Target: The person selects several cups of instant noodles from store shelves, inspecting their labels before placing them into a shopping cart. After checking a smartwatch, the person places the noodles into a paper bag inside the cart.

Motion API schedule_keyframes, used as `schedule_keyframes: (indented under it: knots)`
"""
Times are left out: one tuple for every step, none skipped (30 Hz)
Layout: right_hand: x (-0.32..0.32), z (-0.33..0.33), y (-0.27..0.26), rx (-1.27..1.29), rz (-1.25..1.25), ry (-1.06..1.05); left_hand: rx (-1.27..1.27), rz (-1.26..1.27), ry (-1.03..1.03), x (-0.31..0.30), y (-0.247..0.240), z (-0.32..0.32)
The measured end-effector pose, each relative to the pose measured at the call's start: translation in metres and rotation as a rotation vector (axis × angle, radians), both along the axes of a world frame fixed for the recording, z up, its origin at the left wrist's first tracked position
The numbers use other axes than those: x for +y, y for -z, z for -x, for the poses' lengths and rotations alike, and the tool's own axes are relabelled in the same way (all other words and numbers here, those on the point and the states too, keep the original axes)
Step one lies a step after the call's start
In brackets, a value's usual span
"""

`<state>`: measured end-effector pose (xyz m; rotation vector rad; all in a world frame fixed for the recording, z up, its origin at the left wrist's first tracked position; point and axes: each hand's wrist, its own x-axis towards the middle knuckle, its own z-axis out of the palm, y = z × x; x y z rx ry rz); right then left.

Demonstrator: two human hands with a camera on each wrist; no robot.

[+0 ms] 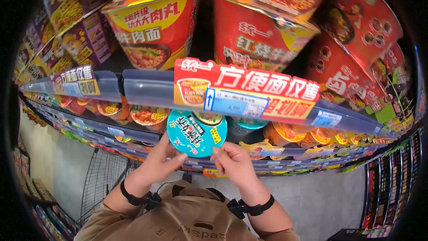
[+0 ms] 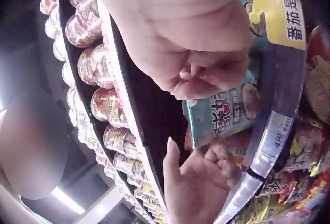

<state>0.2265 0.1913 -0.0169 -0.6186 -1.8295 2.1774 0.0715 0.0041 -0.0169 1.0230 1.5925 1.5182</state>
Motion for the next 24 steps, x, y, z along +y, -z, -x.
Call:
schedule_keyframes:
  knots:
    - [-0.005,-0.008,0.004,0.04,-0.052,-0.026,-0.007,-0.06,-0.082,-0.004,0.004,-0.006]
    - [-0.01,-0.017,0.008,0.08,-0.103,-0.053,-0.015,-0.119,-0.165,-0.008,0.006,-0.014]
    - [-0.015,-0.027,0.01,0.076,-0.135,-0.058,0.054,-0.166,-0.294,-0.011,0.003,-0.027]
    - [-0.02,-0.038,0.013,0.078,-0.134,-0.066,0.056,-0.166,-0.302,-0.019,0.005,-0.032]
    - [-0.024,-0.049,0.017,0.09,-0.247,-0.118,0.273,-0.09,-0.354,-0.03,0.009,-0.034]
    - [-0.027,-0.057,0.019,0.104,-0.359,-0.172,0.49,-0.008,-0.404,-0.039,0.011,-0.039]
    - [-0.028,-0.064,0.02,0.195,-0.524,-0.194,0.569,-0.033,-0.49,-0.041,0.001,-0.054]
    - [-0.031,-0.071,0.023,0.197,-0.516,-0.209,0.569,-0.023,-0.503,-0.048,0.003,-0.06]
    - [-0.034,-0.078,0.027,0.179,-0.47,-0.23,0.65,0.04,-0.468,-0.058,0.006,-0.065]
    - [-0.037,-0.085,0.031,0.16,-0.42,-0.254,0.729,0.108,-0.43,-0.066,0.01,-0.072]
    - [-0.039,-0.091,0.037,0.159,-0.404,-0.272,0.725,0.129,-0.443,-0.073,0.014,-0.08]
    - [-0.04,-0.097,0.043,0.106,-0.34,-0.305,0.679,0.163,-0.437,-0.08,0.02,-0.089]
    - [-0.042,-0.1,0.05,0.054,-0.278,-0.337,0.634,0.196,-0.433,-0.086,0.025,-0.095]
    - [-0.044,-0.103,0.057,0.055,-0.264,-0.356,0.631,0.216,-0.446,-0.094,0.029,-0.1]
    - [-0.046,-0.105,0.064,-0.006,-0.203,-0.398,0.579,0.27,-0.422,-0.101,0.032,-0.105]
    - [-0.049,-0.106,0.071,-0.069,-0.142,-0.439,0.525,0.323,-0.398,-0.108,0.037,-0.109]
    - [-0.051,-0.105,0.078,-0.074,-0.129,-0.456,0.516,0.341,-0.409,-0.115,0.041,-0.112]
    - [-0.054,-0.105,0.086,-0.105,-0.1,-0.477,0.504,0.392,-0.386,-0.122,0.044,-0.114]
    - [-0.058,-0.103,0.093,-0.135,-0.075,-0.499,0.491,0.439,-0.364,-0.128,0.048,-0.114]
    - [-0.063,-0.101,0.098,-0.14,-0.071,-0.517,0.478,0.48,-0.344,-0.134,0.052,-0.114]
    - [-0.067,-0.098,0.103,-0.156,-0.034,-0.519,0.485,0.505,-0.347,-0.14,0.056,-0.114]
    - [-0.071,-0.093,0.105,-0.172,0.0,-0.524,0.475,0.508,-0.37,-0.146,0.057,-0.114]
    - [-0.076,-0.088,0.106,-0.177,-0.005,-0.551,0.462,0.528,-0.367,-0.153,0.058,-0.115]
    - [-0.082,-0.081,0.106,-0.204,-0.05,-0.565,0.446,0.55,-0.368,-0.162,0.058,-0.115]
